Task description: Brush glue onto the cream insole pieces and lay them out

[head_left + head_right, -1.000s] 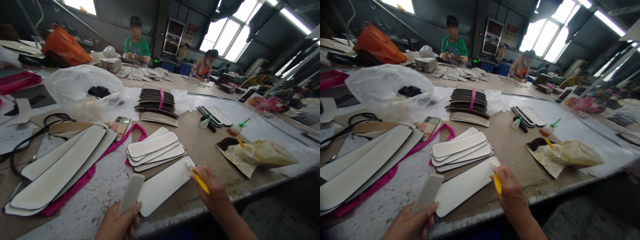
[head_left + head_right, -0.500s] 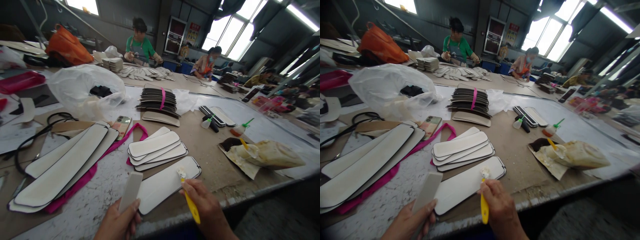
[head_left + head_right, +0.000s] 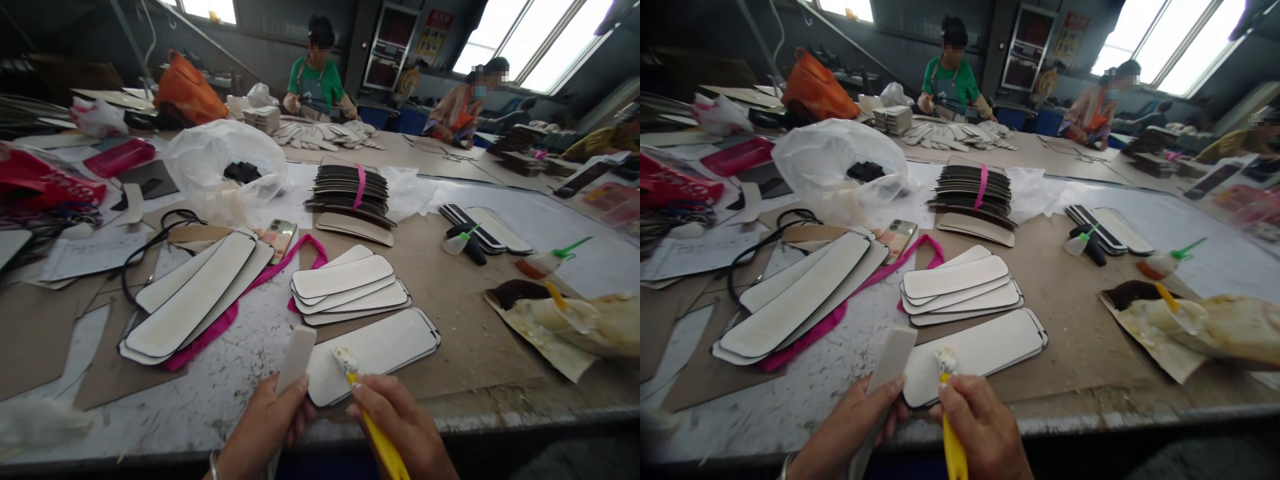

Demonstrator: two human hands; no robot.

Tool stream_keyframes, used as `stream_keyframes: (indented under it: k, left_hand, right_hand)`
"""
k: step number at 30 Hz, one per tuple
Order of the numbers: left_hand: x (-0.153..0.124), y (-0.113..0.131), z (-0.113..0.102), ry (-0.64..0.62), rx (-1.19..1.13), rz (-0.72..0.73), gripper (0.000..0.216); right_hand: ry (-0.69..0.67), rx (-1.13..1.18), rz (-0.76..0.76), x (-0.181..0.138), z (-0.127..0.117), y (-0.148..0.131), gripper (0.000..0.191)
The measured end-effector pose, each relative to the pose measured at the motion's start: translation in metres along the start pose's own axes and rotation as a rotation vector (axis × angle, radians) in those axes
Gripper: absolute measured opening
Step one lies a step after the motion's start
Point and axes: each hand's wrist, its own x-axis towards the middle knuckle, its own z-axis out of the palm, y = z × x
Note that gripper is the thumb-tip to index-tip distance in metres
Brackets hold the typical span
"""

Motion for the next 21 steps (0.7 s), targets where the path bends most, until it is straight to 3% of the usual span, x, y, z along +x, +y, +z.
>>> stream_keyframes:
  k: [3, 7, 15, 21]
  left_hand:
    - [-0.002, 0.003, 0.000, -0.003, -0.043, 0.008, 0.038]
    - [-0.004, 0.008, 0.000, -0.018, -0.051, 0.020, 0.036]
    - [0.003, -0.004, -0.002, -0.020, 0.031, -0.019, 0.046]
    - [0.005, -0.010, -0.001, -0.001, 0.046, 0.002, 0.047]
  right_hand:
    - [-0.001, 0.078, 0.001, 0.001, 0.009, -0.013, 0.022]
    - [0.059, 0.142, 0.141, 0.003, 0.007, -0.021, 0.015]
    - [0.105, -0.199, 0.249, 0.008, -0.039, 0.023, 0.013]
    - [0.026, -0.093, 0.116, 0.005, -0.036, 0.018, 0.020]
